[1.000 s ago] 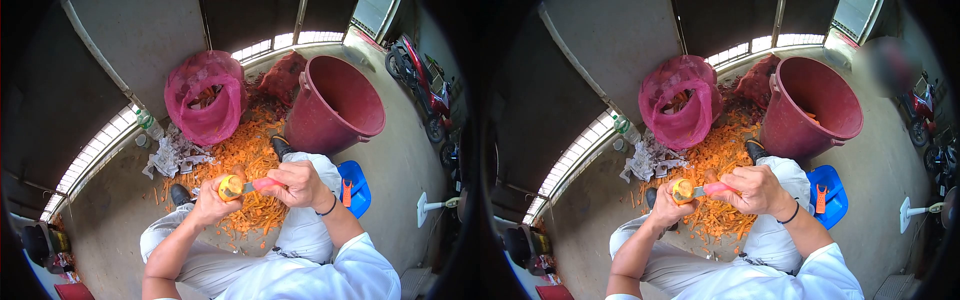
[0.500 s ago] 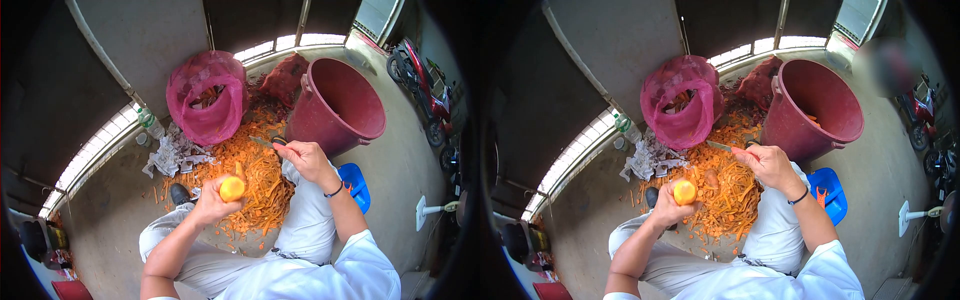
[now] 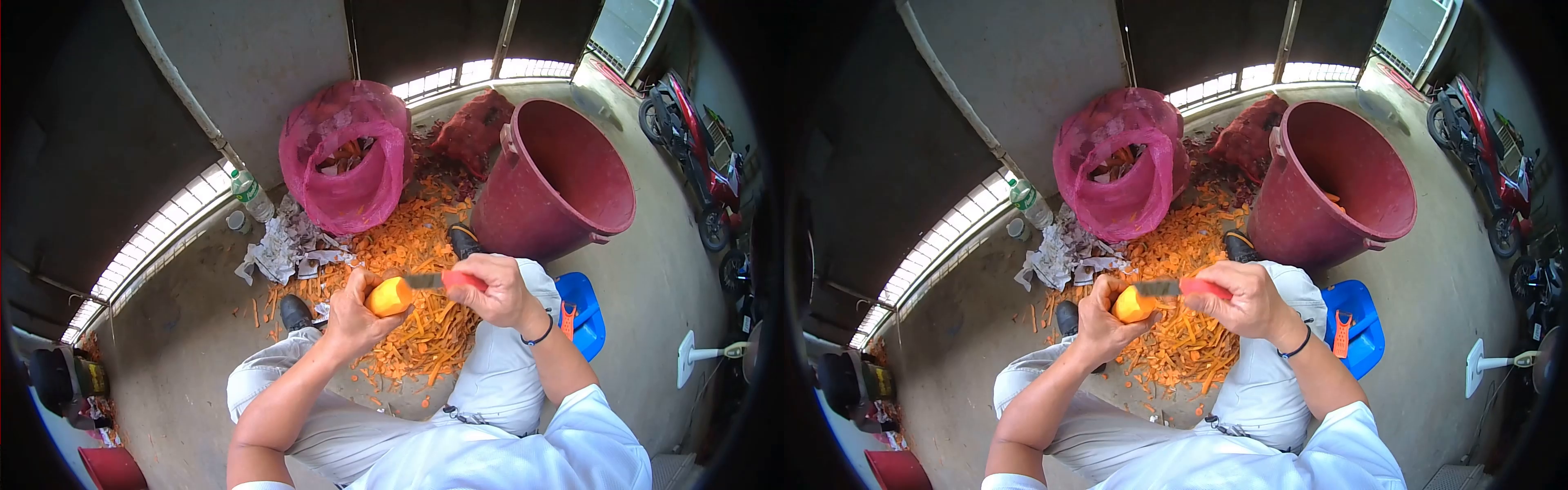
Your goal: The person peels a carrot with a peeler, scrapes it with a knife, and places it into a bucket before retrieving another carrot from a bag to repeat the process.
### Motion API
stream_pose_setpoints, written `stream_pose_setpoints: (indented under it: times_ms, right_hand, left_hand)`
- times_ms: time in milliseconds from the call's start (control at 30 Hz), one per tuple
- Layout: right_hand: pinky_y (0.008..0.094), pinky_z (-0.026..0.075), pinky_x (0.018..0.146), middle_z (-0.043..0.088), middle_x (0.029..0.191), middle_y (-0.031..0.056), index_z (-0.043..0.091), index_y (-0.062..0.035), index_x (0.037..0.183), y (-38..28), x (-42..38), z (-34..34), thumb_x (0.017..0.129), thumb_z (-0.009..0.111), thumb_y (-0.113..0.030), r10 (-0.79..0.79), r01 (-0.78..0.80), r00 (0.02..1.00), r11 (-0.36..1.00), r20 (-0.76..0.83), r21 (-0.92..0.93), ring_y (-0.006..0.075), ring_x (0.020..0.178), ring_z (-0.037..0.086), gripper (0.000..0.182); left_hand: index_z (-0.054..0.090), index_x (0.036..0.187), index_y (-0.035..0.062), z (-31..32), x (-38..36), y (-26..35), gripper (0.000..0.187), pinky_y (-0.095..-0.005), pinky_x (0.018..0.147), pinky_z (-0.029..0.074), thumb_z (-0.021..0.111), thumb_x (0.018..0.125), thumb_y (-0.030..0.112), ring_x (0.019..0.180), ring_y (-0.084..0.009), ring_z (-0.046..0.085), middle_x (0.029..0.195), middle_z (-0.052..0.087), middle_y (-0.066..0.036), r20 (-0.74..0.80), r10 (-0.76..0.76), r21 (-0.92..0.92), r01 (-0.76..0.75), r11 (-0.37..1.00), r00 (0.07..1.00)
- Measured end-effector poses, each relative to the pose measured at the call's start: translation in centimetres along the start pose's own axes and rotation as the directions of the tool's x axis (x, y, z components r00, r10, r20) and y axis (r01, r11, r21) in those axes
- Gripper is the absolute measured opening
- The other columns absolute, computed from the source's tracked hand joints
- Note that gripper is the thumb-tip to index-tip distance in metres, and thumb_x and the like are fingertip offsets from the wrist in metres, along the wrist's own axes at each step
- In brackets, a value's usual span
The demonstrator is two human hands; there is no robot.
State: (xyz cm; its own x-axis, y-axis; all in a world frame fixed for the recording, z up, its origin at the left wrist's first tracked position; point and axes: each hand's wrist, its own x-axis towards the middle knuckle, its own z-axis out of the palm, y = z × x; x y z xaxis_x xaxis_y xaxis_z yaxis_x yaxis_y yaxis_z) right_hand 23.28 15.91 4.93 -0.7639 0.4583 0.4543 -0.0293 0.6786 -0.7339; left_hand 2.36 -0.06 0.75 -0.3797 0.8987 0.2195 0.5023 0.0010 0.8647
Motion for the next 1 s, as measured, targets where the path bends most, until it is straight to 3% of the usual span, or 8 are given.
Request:
stream_pose_setpoints:
  times_ms: [133,333,467,600,667,833,933,1000]
  right_hand:
    - [0.0353,0.047,0.050,0.064,0.067,0.0076,0.076,-0.0095,0.087,-1.4,0.4,0.0,0.081,0.085,-0.037,-0.071,0.101,0.980,0.982,0.188,-0.159,0.0254,0.057,0.063,0.030]
    - [0.0381,0.044,0.047,0.058,0.062,0.0056,0.074,-0.0125,0.080,-1.7,0.6,0.5,0.078,0.085,-0.041,-0.129,0.173,0.975,0.951,0.179,-0.256,0.0254,0.053,0.060,0.031]
    - [0.0382,0.044,0.047,0.057,0.061,0.0059,0.073,-0.0124,0.078,-1.8,0.6,0.4,0.078,0.085,-0.041,-0.180,0.217,0.971,0.942,0.160,-0.255,0.0253,0.053,0.060,0.031]
    - [0.0374,0.046,0.048,0.059,0.062,0.0066,0.075,-0.0116,0.081,-1.1,0.7,-0.1,0.079,0.085,-0.040,-0.124,0.166,0.978,0.949,0.168,-0.266,0.0253,0.054,0.061,0.030]
    - [0.0364,0.047,0.049,0.061,0.063,0.0071,0.077,-0.0116,0.085,0.4,0.5,0.0,0.080,0.085,-0.038,-0.087,0.086,0.996,0.963,0.007,-0.255,0.0258,0.054,0.061,0.028]
    - [0.0348,0.047,0.050,0.065,0.066,0.0082,0.080,-0.0117,0.090,-2.5,0.6,-0.5,0.086,0.081,-0.031,-0.022,0.067,0.977,0.976,0.214,-0.208,0.0248,0.055,0.063,0.020]
    - [0.0345,0.048,0.050,0.067,0.068,0.0085,0.081,-0.0115,0.093,-1.3,0.5,0.1,0.086,0.081,-0.031,-0.037,0.050,0.996,0.987,0.087,-0.153,0.0245,0.057,0.065,0.021]
    - [0.0345,0.048,0.051,0.067,0.069,0.0092,0.081,-0.0109,0.094,-0.7,0.5,0.0,0.087,0.081,-0.032,-0.034,0.041,0.998,0.985,0.046,-0.165,0.0245,0.058,0.065,0.022]
  left_hand:
    - [0.056,0.101,0.0037,-0.5,0.1,0.6,0.049,-0.0345,0.068,0.056,0.092,0.075,0.024,0.073,-0.0226,0.070,0.084,0.068,-0.013,0.015,0.026,0.062,-0.027,0.998,1.000]
    - [0.056,0.103,0.0044,-0.5,-0.3,0.7,0.052,-0.0361,0.071,0.058,0.093,0.075,0.026,0.080,-0.0298,0.075,0.089,0.072,-0.016,0.049,0.034,0.086,-0.038,0.996,0.998]
    - [0.057,0.099,0.0043,-0.2,-0.6,0.7,0.055,-0.0309,0.067,0.052,0.096,0.065,0.019,0.073,-0.0176,0.063,0.085,0.063,-0.009,0.030,0.058,0.038,-0.059,0.998,0.998]
    - [0.056,0.097,0.0048,0.1,-0.8,0.5,0.053,-0.0295,0.065,0.052,0.096,0.065,0.018,0.070,-0.0160,0.062,0.083,0.062,-0.007,-0.024,0.131,0.022,-0.130,0.991,0.991]
    - [0.056,0.097,0.0048,0.1,-0.8,0.6,0.053,-0.0289,0.064,0.052,0.096,0.066,0.016,0.070,-0.0152,0.062,0.082,0.063,-0.007,-0.036,0.152,0.013,-0.152,0.988,0.988]
    - [0.054,0.098,0.0043,0.1,-0.8,0.1,0.052,-0.0277,0.063,0.052,0.095,0.068,0.013,0.069,-0.0131,0.063,0.080,0.066,-0.007,-0.056,0.111,0.008,-0.111,0.994,0.992]
    - [0.053,0.100,0.0042,0.2,-0.8,-0.4,0.053,-0.0273,0.062,0.052,0.095,0.069,0.013,0.068,-0.0124,0.063,0.079,0.067,-0.008,-0.099,0.164,0.046,-0.160,0.986,0.982]
    - [0.055,0.100,0.0065,0.1,-0.8,-0.5,0.051,-0.0329,0.061,0.055,0.094,0.072,0.022,0.065,-0.0221,0.068,0.080,0.067,-0.010,-0.128,0.185,0.038,-0.182,0.983,0.974]
